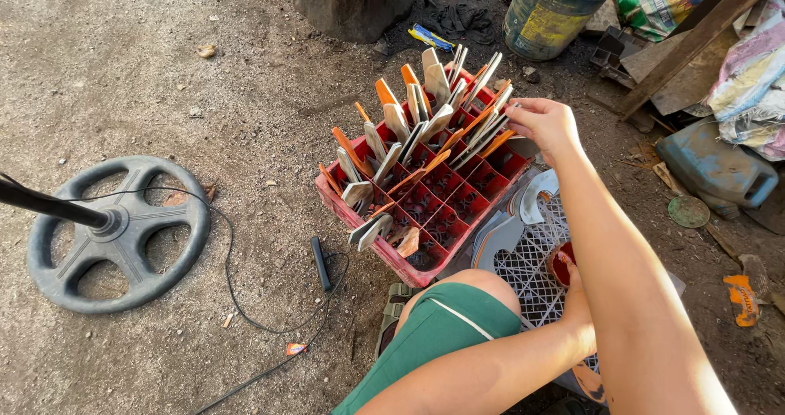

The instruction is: The person sits on the ground and uses a small brush to apply red paint to curved metal pieces. They dip the brush into a small container of paint, coat each piece, and place it into a red crate to dry.

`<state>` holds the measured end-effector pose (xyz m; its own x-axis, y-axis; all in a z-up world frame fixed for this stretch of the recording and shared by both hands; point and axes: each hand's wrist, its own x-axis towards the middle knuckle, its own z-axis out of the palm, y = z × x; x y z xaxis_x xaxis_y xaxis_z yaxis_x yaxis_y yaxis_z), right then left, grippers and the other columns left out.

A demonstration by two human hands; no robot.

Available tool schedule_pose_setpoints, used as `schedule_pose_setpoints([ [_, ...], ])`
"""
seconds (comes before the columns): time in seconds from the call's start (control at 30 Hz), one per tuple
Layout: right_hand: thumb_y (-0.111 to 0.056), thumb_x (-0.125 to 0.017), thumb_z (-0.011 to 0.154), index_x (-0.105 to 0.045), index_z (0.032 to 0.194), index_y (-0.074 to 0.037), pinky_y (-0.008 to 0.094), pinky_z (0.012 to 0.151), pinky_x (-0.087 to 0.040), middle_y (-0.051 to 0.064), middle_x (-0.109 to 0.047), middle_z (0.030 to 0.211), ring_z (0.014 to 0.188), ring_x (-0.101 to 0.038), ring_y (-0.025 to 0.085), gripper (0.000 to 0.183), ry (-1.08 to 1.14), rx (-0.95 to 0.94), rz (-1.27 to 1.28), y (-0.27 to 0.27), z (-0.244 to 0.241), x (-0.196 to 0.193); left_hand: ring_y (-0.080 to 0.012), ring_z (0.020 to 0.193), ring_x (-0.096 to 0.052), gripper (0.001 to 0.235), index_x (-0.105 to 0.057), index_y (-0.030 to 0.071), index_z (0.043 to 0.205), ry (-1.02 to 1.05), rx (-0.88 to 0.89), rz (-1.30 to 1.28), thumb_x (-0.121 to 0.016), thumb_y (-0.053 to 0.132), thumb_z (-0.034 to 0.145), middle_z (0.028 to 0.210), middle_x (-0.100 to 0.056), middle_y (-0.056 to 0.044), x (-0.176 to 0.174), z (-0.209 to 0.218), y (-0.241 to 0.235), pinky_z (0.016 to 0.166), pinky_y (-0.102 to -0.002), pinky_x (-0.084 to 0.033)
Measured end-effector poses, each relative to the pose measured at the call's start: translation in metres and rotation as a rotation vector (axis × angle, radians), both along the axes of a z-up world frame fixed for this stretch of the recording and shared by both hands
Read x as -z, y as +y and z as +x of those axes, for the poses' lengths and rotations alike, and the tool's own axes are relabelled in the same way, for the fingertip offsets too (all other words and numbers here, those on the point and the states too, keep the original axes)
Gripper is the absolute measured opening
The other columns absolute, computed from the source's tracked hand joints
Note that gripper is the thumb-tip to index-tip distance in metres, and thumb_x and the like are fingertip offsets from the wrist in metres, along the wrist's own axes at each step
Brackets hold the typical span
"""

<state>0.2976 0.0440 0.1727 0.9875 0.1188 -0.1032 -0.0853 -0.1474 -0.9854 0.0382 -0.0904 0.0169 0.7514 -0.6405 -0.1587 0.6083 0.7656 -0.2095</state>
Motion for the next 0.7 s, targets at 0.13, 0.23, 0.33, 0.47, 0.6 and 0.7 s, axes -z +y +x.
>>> schedule_pose_setpoints([
  [0.13, -0.010, -0.077, 0.090, -0.071, 0.124, 0.001, 0.028, 0.087, -0.061, 0.012, -0.073, 0.111, 0.096, -0.073, 0.017, 0.037, -0.018, -0.027, -0.102, 0.004, 0.005, 0.016, -0.0244, 0.140, -0.051, 0.086, -0.040, 0.014, 0.157, -0.014, 0.017, 0.038, -0.033, 0.078, 0.099, 0.155, -0.050, -0.007, -0.006, -0.002, -0.005, 0.111, -0.043, -0.047],
  [0.23, -0.012, -0.079, 0.088, -0.069, 0.125, 0.001, 0.026, 0.084, -0.060, 0.010, -0.075, 0.110, 0.094, -0.073, 0.015, 0.041, -0.053, -0.067, -0.229, 0.005, 0.007, 0.037, -0.0238, 0.139, -0.051, 0.083, -0.039, 0.014, 0.157, -0.023, 0.013, 0.068, -0.035, 0.074, 0.099, 0.155, -0.050, -0.006, -0.010, -0.003, -0.005, 0.111, -0.042, -0.047],
  [0.33, -0.014, -0.080, 0.086, -0.069, 0.126, 0.002, 0.025, 0.082, -0.060, 0.009, -0.074, 0.109, 0.092, -0.073, 0.013, 0.044, -0.067, -0.024, -0.117, 0.008, 0.008, 0.063, -0.0232, 0.139, -0.051, 0.081, -0.038, 0.014, 0.157, -0.035, 0.014, 0.114, -0.037, 0.070, 0.100, 0.154, -0.050, -0.006, -0.013, -0.002, -0.006, 0.111, -0.041, -0.047],
  [0.47, -0.014, -0.081, 0.087, -0.069, 0.128, 0.003, 0.026, 0.078, -0.059, 0.010, -0.074, 0.105, 0.087, -0.072, 0.013, 0.046, -0.119, 0.013, -0.151, 0.016, 0.012, 0.085, -0.0225, 0.138, -0.052, 0.078, -0.036, 0.013, 0.158, -0.048, 0.018, 0.190, -0.039, 0.065, 0.100, 0.154, -0.050, -0.005, -0.014, -0.002, -0.005, 0.111, -0.041, -0.046],
  [0.6, -0.015, -0.081, 0.087, -0.069, 0.129, 0.000, 0.024, 0.076, -0.058, 0.007, -0.076, 0.103, 0.087, -0.072, 0.012, 0.046, -0.170, 0.064, -0.264, 0.031, 0.007, 0.086, -0.0217, 0.138, -0.052, 0.076, -0.035, 0.013, 0.158, -0.077, 0.010, 0.281, -0.041, 0.060, 0.100, 0.153, -0.051, -0.005, -0.019, -0.005, -0.004, 0.111, -0.040, -0.046],
  [0.7, -0.016, -0.084, 0.082, -0.072, 0.120, -0.003, 0.026, 0.071, -0.063, 0.004, -0.069, 0.102, 0.083, -0.072, 0.011, 0.042, -0.263, 0.145, -0.292, 0.044, -0.003, 0.079, -0.0212, 0.137, -0.052, 0.074, -0.034, 0.012, 0.159, -0.096, 0.009, 0.350, -0.043, 0.057, 0.100, 0.153, -0.051, -0.005, -0.021, -0.011, 0.001, 0.111, -0.039, -0.046],
])
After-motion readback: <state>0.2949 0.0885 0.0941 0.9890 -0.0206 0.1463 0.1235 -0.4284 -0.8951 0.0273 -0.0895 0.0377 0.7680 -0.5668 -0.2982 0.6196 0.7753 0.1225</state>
